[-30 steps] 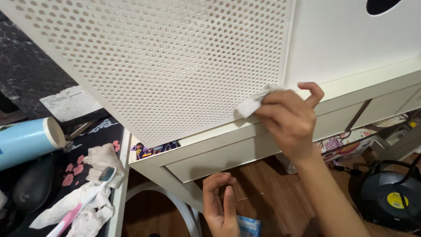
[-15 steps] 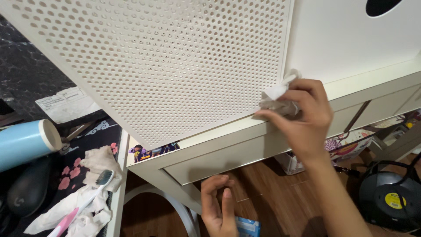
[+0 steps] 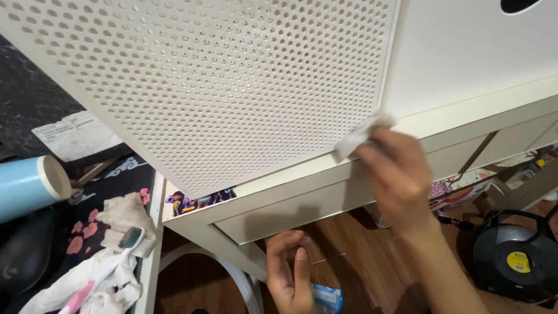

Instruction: The person cleans a white perforated plastic panel using a toothbrush and a cloth. They scrub the holes with the brush and wipe the flat surfaces and edges with the cloth.

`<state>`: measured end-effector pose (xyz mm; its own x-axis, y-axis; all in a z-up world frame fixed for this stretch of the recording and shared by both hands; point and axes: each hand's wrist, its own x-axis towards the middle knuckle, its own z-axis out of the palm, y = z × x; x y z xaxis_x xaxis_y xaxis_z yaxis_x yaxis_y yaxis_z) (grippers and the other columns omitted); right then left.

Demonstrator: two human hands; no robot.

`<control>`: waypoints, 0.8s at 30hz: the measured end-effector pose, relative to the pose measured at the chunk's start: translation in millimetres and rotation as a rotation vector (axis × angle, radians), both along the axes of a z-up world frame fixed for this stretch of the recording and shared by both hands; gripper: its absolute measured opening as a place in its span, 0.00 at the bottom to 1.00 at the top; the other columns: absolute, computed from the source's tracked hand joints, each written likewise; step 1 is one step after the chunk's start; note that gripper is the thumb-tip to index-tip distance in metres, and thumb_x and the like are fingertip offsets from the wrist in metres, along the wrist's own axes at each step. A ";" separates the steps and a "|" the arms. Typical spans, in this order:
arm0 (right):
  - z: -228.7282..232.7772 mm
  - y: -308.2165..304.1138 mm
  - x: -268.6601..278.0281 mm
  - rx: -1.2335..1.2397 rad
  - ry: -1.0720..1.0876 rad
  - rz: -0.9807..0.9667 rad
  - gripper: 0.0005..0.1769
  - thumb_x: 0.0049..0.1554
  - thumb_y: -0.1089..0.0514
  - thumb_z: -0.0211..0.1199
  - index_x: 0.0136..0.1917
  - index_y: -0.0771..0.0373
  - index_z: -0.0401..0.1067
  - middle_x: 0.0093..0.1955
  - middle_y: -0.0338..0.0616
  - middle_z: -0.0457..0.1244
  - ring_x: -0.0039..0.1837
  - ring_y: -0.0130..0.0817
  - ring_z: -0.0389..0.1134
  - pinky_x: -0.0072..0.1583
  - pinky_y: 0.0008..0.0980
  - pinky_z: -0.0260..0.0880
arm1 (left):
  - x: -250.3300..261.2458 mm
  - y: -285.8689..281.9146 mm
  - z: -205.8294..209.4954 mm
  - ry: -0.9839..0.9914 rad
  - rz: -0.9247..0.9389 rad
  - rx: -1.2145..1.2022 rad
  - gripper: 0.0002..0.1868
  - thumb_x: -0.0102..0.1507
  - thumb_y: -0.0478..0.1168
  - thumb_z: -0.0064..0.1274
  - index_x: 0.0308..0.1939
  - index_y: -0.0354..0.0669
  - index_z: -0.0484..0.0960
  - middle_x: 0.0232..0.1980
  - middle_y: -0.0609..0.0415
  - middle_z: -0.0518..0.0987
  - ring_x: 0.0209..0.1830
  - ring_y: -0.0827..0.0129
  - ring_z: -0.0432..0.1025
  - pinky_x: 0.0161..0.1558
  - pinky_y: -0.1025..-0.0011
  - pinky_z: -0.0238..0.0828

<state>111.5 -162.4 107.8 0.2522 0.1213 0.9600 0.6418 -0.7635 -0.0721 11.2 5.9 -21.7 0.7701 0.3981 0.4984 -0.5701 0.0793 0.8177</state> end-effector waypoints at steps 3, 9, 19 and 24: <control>1.9 -1.0 -0.7 0.047 0.015 0.002 0.12 0.55 0.71 0.73 0.52 0.67 0.79 0.56 0.48 0.69 0.55 0.41 0.72 0.54 0.36 0.75 | 1.0 -3.2 -0.9 -0.009 0.022 0.003 0.13 0.65 0.28 0.46 0.54 0.31 0.77 0.56 0.43 0.76 0.53 0.63 0.76 0.58 0.66 0.72; 6.5 9.4 0.7 0.167 0.054 0.068 0.12 0.55 0.69 0.76 0.51 0.66 0.79 0.51 0.47 0.69 0.52 0.38 0.73 0.51 0.33 0.74 | 0.0 -0.1 1.4 -0.023 0.031 -0.004 0.13 0.66 0.27 0.45 0.55 0.31 0.77 0.55 0.44 0.76 0.53 0.63 0.75 0.59 0.66 0.71; 3.4 11.1 -1.9 0.251 0.048 0.002 0.10 0.57 0.65 0.79 0.51 0.63 0.80 0.54 0.45 0.65 0.55 0.37 0.68 0.52 0.31 0.71 | -1.5 2.6 2.3 0.037 0.040 -0.021 0.12 0.66 0.28 0.46 0.53 0.32 0.77 0.55 0.44 0.77 0.53 0.63 0.76 0.58 0.65 0.72; -0.1 15.6 2.0 0.063 -0.096 -0.061 0.12 0.54 0.68 0.78 0.51 0.67 0.80 0.53 0.46 0.66 0.55 0.42 0.66 0.56 0.37 0.67 | -2.8 -1.4 6.8 0.040 0.023 -0.033 0.12 0.66 0.28 0.46 0.53 0.32 0.77 0.56 0.44 0.76 0.52 0.63 0.75 0.59 0.66 0.72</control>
